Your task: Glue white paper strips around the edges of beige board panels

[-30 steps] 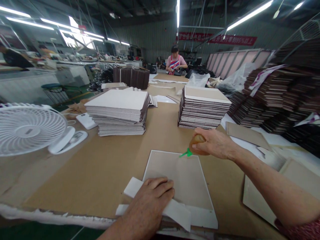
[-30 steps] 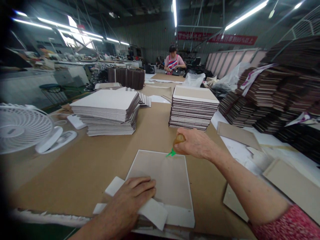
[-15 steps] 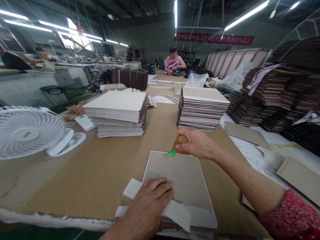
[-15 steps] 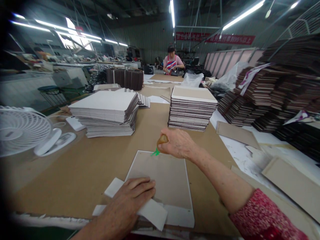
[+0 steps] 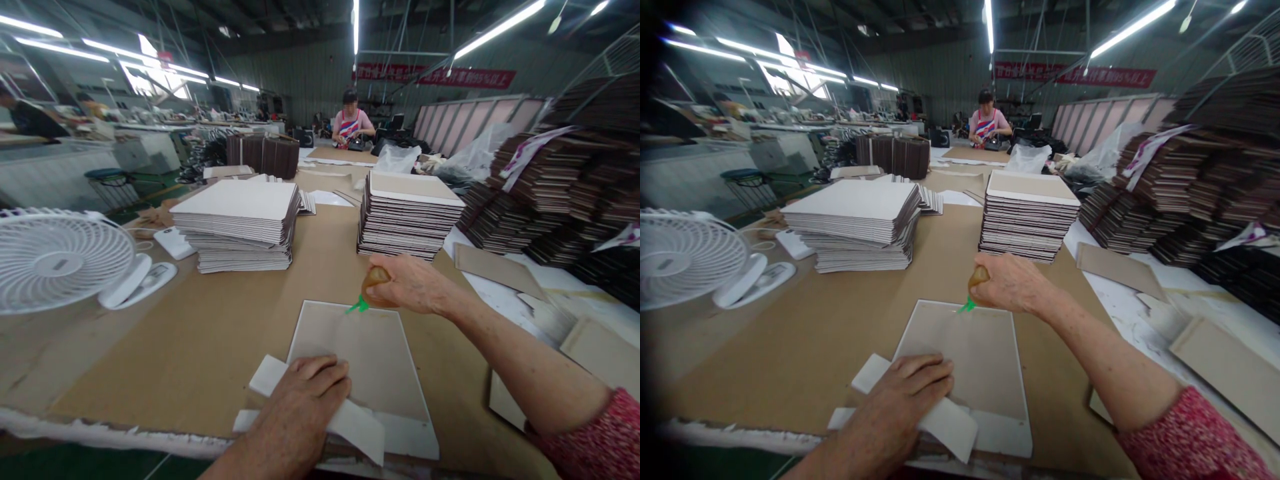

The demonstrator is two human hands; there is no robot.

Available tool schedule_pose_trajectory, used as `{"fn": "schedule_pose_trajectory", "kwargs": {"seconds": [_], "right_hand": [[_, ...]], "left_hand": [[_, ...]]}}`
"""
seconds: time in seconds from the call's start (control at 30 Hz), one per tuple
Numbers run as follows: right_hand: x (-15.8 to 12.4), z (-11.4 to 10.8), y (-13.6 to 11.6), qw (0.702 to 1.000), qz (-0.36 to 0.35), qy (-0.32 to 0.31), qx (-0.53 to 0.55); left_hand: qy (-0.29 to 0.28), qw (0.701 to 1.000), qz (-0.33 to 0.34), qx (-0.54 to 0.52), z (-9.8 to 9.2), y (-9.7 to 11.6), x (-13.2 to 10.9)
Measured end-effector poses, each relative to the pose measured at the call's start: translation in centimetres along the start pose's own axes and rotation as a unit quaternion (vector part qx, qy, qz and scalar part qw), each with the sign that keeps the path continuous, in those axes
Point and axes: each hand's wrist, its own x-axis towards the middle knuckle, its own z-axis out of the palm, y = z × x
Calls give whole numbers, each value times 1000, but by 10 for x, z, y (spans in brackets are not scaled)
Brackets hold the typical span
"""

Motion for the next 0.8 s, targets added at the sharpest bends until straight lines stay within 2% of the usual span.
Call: {"fn": "schedule_pose_trajectory", "kwargs": {"seconds": [0.13, 0.37, 0.6, 0.8], "right_hand": [[1, 4, -1, 1000, -6, 19, 5], [13, 18, -24, 998, -37, 45, 16], [10, 10, -16, 999, -32, 36, 15], [14, 19, -24, 998, -30, 44, 23]], "left_hand": [[-2, 1000, 3, 4, 0, 1, -1], [-3, 1000, 3, 19, -7, 6, -1], [-3, 1000, 0, 13, -5, 3, 1], [-32, 999, -12, 22, -7, 6, 1]]}}
